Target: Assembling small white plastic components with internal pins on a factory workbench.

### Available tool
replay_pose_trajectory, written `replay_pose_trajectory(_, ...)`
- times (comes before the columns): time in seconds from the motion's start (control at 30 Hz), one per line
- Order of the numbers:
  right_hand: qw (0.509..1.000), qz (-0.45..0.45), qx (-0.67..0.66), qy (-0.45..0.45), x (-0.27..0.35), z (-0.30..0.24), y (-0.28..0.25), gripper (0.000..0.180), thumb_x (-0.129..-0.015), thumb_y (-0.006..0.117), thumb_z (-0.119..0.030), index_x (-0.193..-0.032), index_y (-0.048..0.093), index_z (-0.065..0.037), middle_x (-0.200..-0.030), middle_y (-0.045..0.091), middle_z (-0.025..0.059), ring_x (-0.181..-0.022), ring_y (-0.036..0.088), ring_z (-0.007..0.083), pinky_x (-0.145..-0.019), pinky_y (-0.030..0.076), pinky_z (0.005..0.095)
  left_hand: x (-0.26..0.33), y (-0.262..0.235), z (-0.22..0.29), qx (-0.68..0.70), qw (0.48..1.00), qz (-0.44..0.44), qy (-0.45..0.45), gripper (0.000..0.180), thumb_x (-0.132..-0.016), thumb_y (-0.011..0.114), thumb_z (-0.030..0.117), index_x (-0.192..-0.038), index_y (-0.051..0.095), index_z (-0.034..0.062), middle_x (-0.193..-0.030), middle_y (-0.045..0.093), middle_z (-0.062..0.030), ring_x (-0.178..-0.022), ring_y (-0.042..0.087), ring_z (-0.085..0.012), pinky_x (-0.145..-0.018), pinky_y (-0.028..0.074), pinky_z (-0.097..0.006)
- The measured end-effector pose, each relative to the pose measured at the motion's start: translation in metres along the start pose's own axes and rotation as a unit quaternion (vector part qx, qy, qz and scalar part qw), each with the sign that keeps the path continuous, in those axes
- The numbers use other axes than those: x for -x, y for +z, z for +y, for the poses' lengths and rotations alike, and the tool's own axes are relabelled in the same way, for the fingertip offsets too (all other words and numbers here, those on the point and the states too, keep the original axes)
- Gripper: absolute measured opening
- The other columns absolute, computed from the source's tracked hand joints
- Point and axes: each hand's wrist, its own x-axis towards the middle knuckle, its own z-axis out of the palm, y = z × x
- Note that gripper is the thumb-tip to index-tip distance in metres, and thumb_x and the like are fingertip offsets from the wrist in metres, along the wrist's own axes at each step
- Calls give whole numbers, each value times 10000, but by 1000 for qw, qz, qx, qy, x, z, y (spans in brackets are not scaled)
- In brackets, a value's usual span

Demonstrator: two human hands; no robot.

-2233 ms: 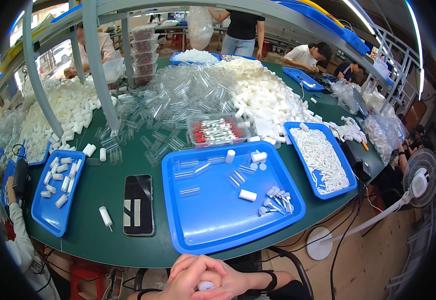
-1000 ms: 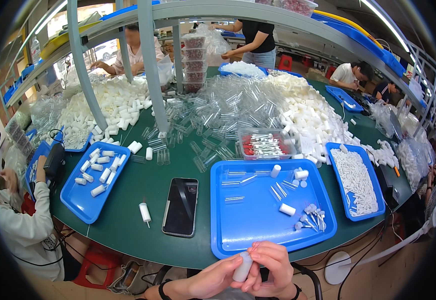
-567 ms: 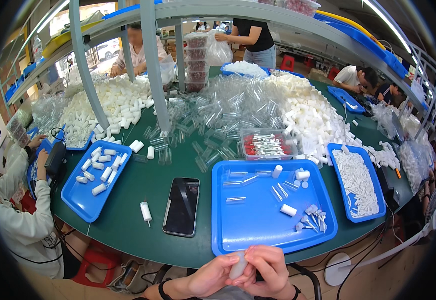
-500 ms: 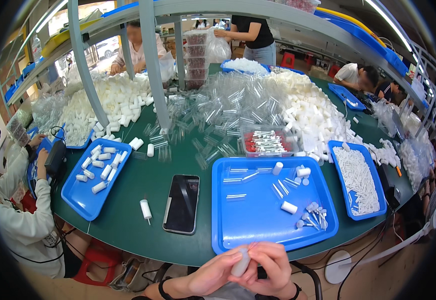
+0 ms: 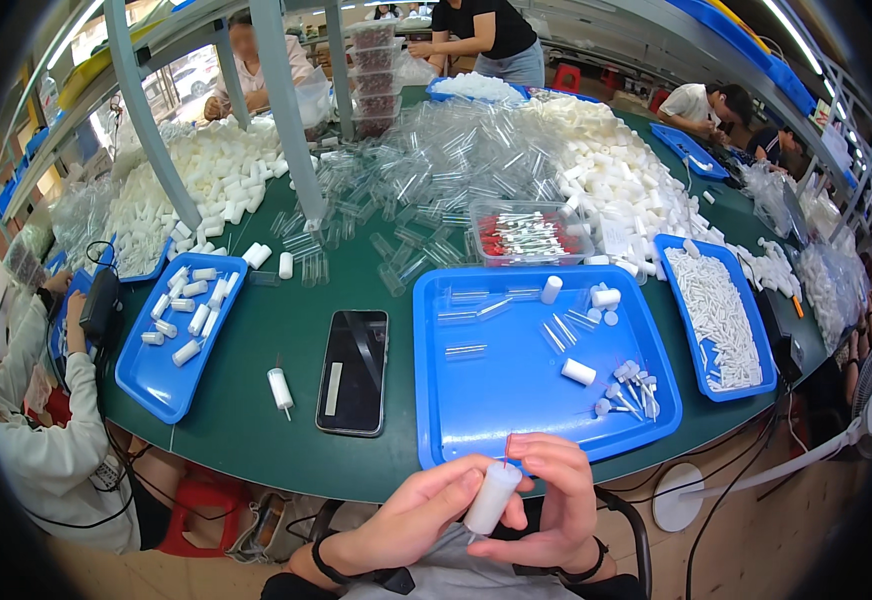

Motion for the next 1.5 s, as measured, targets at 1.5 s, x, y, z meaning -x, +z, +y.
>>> replay_pose_trajectory(1.5, 987, 110, 120, 1, 7, -37, 19, 360, -688, 743, -23, -1011, 582, -25, -918, 621, 105, -871, 579, 271, -813, 453, 394, -2, -4, -14, -20, 988, -33, 147, 423, -1017, 341, 224, -1371, 194, 44, -1317, 460, -271, -1213, 457, -270, -1032, 326, -406)
